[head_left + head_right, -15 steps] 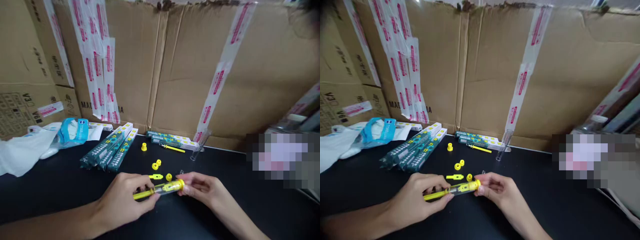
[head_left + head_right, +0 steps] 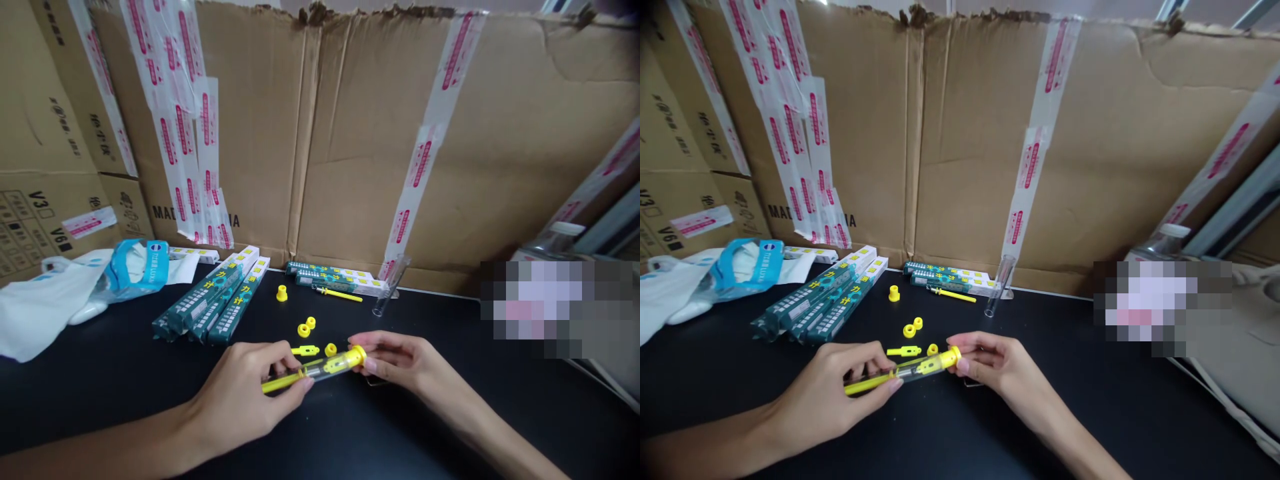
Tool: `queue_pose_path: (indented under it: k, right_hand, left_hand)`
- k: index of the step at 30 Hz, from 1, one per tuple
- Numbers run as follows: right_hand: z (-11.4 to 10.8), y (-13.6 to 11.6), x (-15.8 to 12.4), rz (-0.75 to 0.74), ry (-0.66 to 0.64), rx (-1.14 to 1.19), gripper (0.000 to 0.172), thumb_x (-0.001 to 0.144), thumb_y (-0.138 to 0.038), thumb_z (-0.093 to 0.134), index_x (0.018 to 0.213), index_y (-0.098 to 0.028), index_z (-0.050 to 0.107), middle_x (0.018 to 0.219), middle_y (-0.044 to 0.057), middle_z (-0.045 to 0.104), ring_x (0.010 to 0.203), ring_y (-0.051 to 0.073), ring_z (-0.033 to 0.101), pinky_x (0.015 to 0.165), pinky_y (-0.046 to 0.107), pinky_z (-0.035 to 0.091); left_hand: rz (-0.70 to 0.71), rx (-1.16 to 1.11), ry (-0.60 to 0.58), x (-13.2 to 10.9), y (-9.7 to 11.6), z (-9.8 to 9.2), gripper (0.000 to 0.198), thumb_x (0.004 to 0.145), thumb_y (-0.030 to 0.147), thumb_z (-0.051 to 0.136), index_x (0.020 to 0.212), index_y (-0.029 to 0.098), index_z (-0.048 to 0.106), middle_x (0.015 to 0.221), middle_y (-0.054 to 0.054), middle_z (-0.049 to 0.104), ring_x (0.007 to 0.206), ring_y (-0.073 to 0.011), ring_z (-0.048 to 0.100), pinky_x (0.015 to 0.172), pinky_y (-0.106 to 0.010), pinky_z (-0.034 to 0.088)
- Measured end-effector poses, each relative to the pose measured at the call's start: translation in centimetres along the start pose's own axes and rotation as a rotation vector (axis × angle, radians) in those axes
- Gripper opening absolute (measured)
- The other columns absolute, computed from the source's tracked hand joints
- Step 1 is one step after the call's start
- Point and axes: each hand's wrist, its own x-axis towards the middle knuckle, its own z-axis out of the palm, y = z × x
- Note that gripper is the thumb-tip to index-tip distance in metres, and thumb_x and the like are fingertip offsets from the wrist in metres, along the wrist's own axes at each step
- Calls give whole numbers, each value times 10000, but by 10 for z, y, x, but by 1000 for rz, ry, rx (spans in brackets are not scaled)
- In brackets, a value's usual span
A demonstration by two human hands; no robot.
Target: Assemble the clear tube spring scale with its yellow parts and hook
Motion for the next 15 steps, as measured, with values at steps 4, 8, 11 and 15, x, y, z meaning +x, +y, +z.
queue_pose_path:
  k: [4,8,11,15]
  right_hand:
    - [0,-3,-2,11,-3,10,367,689,-357,889,1008,-204,790,947,54,799,825,158,739,843,265,566]
    - [0,-6,-3,9,12,22,374,696,-353,886,1025,-207,788,971,60,802,841,165,742,852,270,566]
    - [-2,-7,-4,-7,22,28,365,710,-353,878,1033,-212,786,979,60,803,853,167,742,859,271,565]
    - [-2,-9,-5,-20,38,31,370,711,-355,878,1041,-218,784,1002,62,803,887,177,744,882,282,562]
  left_hand:
    - [-23,-38,-26,1,1,-3,204,849,340,641,729,179,673,588,21,621,449,-101,499,437,-207,351]
    - [-25,-118,-31,3,3,-5,201,858,351,643,788,176,711,642,3,674,497,-115,569,467,-205,403]
    - [-71,-163,-21,4,2,-4,192,833,363,677,861,193,761,668,-1,701,526,-127,610,481,-200,438]
    - [-155,-230,-11,4,0,-1,352,815,368,692,1125,215,759,762,-13,739,501,-119,605,477,-202,486]
